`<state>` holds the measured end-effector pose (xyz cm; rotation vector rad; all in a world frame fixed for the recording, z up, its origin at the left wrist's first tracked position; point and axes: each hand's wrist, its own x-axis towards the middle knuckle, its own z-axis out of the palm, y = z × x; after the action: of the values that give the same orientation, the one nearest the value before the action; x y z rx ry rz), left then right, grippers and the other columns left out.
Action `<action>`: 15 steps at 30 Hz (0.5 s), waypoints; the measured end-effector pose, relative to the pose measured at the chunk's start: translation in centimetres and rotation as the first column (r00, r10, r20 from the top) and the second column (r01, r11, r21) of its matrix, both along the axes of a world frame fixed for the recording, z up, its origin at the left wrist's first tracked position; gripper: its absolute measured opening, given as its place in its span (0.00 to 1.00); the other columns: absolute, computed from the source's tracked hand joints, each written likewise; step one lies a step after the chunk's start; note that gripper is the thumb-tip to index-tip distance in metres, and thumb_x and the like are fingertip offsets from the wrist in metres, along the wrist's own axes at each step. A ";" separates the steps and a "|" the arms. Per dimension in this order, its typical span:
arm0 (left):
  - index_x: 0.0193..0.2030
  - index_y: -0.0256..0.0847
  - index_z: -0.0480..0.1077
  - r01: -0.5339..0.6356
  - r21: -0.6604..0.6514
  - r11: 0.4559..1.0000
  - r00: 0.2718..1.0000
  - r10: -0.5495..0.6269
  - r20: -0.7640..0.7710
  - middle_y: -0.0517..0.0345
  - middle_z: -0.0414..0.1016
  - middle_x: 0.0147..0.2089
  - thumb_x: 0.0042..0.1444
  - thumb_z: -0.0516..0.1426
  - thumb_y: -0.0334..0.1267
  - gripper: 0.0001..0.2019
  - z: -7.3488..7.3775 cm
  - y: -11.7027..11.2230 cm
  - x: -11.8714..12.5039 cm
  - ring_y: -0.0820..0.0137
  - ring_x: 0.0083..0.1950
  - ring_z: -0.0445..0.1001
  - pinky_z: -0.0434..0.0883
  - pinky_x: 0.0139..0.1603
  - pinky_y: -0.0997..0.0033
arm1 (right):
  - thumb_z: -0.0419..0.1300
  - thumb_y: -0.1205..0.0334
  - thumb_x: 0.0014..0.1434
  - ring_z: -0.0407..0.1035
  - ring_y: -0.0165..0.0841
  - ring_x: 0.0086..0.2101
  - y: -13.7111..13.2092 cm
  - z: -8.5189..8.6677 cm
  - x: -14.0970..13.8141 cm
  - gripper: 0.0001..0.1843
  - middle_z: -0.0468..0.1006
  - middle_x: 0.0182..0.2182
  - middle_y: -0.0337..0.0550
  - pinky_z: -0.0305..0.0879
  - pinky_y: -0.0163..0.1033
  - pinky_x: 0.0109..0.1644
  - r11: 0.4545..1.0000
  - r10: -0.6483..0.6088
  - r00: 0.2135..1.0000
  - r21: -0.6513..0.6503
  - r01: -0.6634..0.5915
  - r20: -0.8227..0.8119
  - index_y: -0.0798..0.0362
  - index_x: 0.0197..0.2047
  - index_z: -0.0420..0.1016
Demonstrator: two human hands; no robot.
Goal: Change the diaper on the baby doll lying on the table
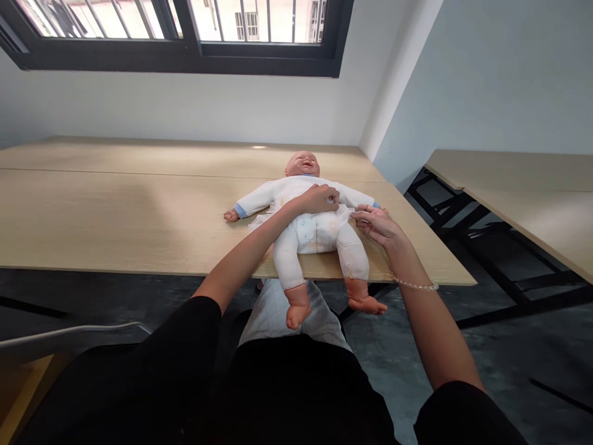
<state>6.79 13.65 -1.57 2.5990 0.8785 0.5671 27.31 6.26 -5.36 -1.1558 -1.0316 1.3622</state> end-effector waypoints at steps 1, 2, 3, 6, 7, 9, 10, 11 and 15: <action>0.32 0.39 0.75 -0.005 -0.002 1.000 1.000 0.005 -0.002 0.58 0.81 0.39 0.56 0.55 0.35 0.07 0.0 0.0 0.0 0.68 0.40 0.74 0.66 0.49 0.68 | 0.76 0.68 0.38 0.72 0.26 0.31 0.1 0.0 0.2 0.23 0.77 0.31 0.35 0.72 0.27 0.32 1.000 -0.026 0.999 0.005 0.026 -0.024 0.50 0.38 0.73; 0.33 0.39 0.75 -0.010 -0.002 1.000 1.000 0.010 -0.005 0.58 0.80 0.39 0.56 0.55 0.35 0.07 0.0 -0.1 0.0 0.68 0.40 0.74 0.66 0.49 0.67 | 0.75 0.69 0.38 0.72 0.26 0.31 0.2 -0.1 0.3 0.24 0.77 0.31 0.34 0.72 0.26 0.33 0.999 -0.050 0.997 0.014 0.051 -0.050 0.50 0.39 0.73; 0.33 0.39 0.75 -0.014 -0.001 1.000 1.000 0.014 -0.007 0.58 0.80 0.38 0.56 0.55 0.36 0.07 0.0 -0.1 0.0 0.68 0.40 0.73 0.66 0.48 0.67 | 0.74 0.69 0.38 0.72 0.25 0.31 0.2 -0.1 0.4 0.25 0.78 0.31 0.34 0.72 0.26 0.34 0.997 -0.067 0.995 0.026 0.069 -0.069 0.49 0.40 0.73; 0.34 0.39 0.75 -0.017 0.009 1.000 1.000 0.017 -0.001 0.59 0.79 0.37 0.57 0.55 0.37 0.08 0.0 0.0 0.0 0.68 0.38 0.72 0.65 0.47 0.68 | 0.73 0.69 0.37 0.70 0.25 0.30 0.2 0.0 0.5 0.26 0.77 0.31 0.34 0.72 0.27 0.34 0.994 -0.081 0.995 0.065 0.085 -0.067 0.50 0.42 0.74; 0.34 0.39 0.75 -0.012 0.011 1.000 1.000 0.012 0.005 0.59 0.79 0.36 0.57 0.55 0.37 0.08 -0.1 0.0 0.0 0.68 0.38 0.72 0.65 0.46 0.68 | 0.73 0.68 0.37 0.70 0.26 0.30 0.2 0.0 0.5 0.26 0.77 0.31 0.34 0.72 0.27 0.34 0.994 -0.081 0.995 0.075 0.084 -0.053 0.50 0.43 0.75; 0.33 0.39 0.75 0.001 0.010 1.000 1.000 -0.001 0.018 0.59 0.79 0.36 0.57 0.55 0.37 0.08 -0.2 0.1 0.0 0.68 0.38 0.72 0.65 0.46 0.67 | 0.73 0.68 0.37 0.71 0.26 0.30 0.2 0.0 0.5 0.27 0.77 0.30 0.33 0.72 0.29 0.35 0.992 -0.086 0.996 0.095 0.089 -0.035 0.50 0.44 0.75; 0.33 0.39 0.74 0.006 0.007 1.000 1.000 -0.006 0.024 0.59 0.79 0.36 0.56 0.55 0.37 0.08 -0.2 0.2 0.0 0.68 0.38 0.72 0.65 0.46 0.68 | 0.73 0.68 0.37 0.71 0.27 0.30 0.3 0.0 0.5 0.28 0.77 0.30 0.33 0.73 0.29 0.35 0.990 -0.087 0.996 0.104 0.090 -0.037 0.49 0.44 0.74; 0.33 0.40 0.74 0.011 0.003 1.000 0.999 -0.011 0.030 0.59 0.79 0.37 0.56 0.55 0.37 0.08 -0.3 0.2 0.0 0.68 0.38 0.72 0.65 0.45 0.68 | 0.73 0.68 0.38 0.71 0.27 0.30 0.3 0.0 0.6 0.28 0.77 0.30 0.33 0.73 0.30 0.36 0.990 -0.084 0.995 0.113 0.088 -0.045 0.49 0.44 0.74; 0.32 0.40 0.74 0.014 -0.002 1.000 0.999 -0.014 0.043 0.59 0.78 0.36 0.56 0.55 0.36 0.07 -0.3 0.3 0.0 0.68 0.37 0.71 0.64 0.45 0.67 | 0.74 0.68 0.38 0.69 0.24 0.28 0.7 -0.1 0.9 0.30 0.75 0.29 0.30 0.71 0.28 0.35 0.991 -0.049 0.993 0.123 0.061 -0.105 0.48 0.46 0.73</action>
<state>6.77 13.90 -1.87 2.5794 0.8460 0.6155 28.22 6.93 -5.50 -1.0045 -0.9909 1.2806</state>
